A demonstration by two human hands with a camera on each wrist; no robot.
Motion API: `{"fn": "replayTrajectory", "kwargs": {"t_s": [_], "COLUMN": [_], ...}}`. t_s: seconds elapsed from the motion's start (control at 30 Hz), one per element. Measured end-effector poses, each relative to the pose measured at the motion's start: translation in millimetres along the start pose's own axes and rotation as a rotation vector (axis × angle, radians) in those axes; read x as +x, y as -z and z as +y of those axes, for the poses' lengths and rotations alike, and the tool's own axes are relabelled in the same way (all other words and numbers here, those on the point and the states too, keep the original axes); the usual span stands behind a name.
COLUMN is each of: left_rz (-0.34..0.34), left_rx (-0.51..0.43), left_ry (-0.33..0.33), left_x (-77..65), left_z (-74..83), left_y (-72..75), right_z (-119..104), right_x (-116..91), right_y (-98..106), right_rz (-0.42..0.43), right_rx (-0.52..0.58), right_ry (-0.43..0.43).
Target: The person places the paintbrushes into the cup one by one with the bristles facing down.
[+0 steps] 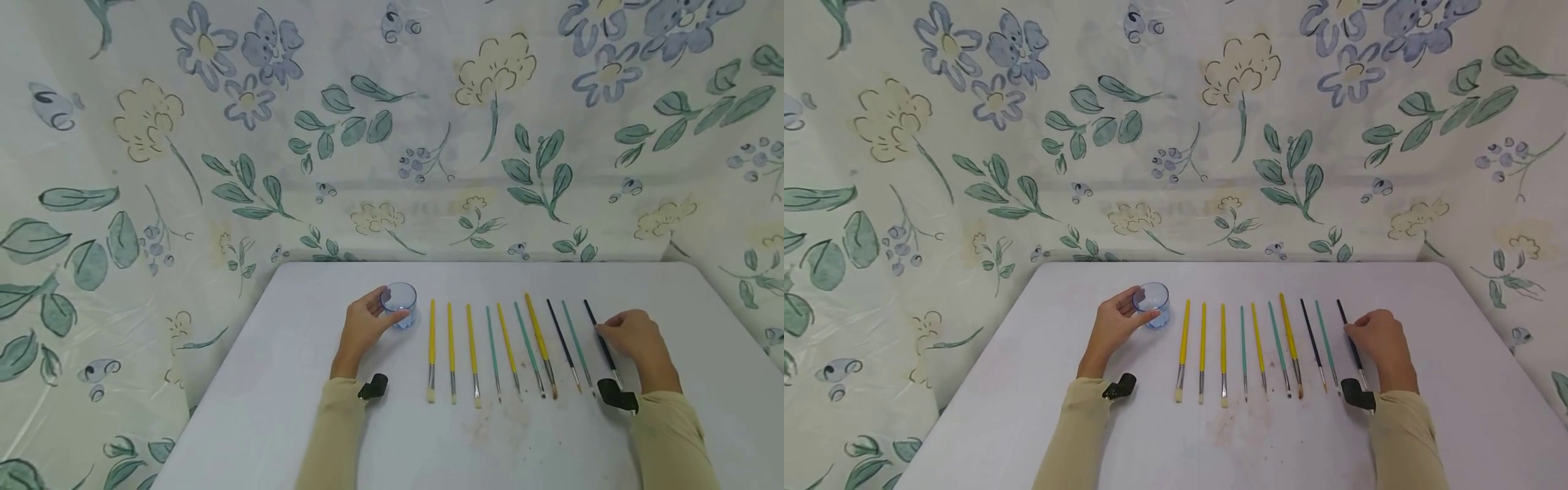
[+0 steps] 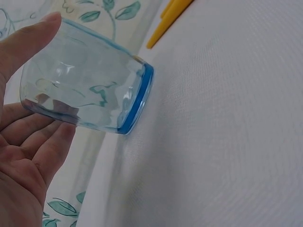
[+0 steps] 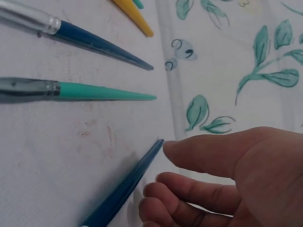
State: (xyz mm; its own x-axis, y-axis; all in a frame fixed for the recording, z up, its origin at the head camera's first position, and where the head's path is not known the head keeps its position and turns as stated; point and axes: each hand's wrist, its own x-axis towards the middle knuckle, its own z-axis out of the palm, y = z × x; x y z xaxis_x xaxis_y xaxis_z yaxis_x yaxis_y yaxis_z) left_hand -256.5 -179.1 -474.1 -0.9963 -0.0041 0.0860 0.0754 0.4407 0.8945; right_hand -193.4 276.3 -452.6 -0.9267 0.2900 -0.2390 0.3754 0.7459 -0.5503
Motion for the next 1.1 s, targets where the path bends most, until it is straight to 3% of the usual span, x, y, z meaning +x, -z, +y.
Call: {"fn": "replayTrajectory", "kwargs": {"t_s": [0.5, 1.1], "left_rz": [0.001, 0.002], "left_rx": [0.004, -0.006], "left_ry": [0.002, -0.004], "left_x": [-1.9, -0.5], "left_z": [1.4, -1.0], "left_y": [-0.2, -0.3], "right_z": [4.6, -3.1], "right_x": [3.2, 2.8], "right_y": [-9.5, -10.0], "right_rz": [-0.023, -0.037], "right_rx": [-0.008, -0.107], "right_ry": [-0.017, -0.044]}}
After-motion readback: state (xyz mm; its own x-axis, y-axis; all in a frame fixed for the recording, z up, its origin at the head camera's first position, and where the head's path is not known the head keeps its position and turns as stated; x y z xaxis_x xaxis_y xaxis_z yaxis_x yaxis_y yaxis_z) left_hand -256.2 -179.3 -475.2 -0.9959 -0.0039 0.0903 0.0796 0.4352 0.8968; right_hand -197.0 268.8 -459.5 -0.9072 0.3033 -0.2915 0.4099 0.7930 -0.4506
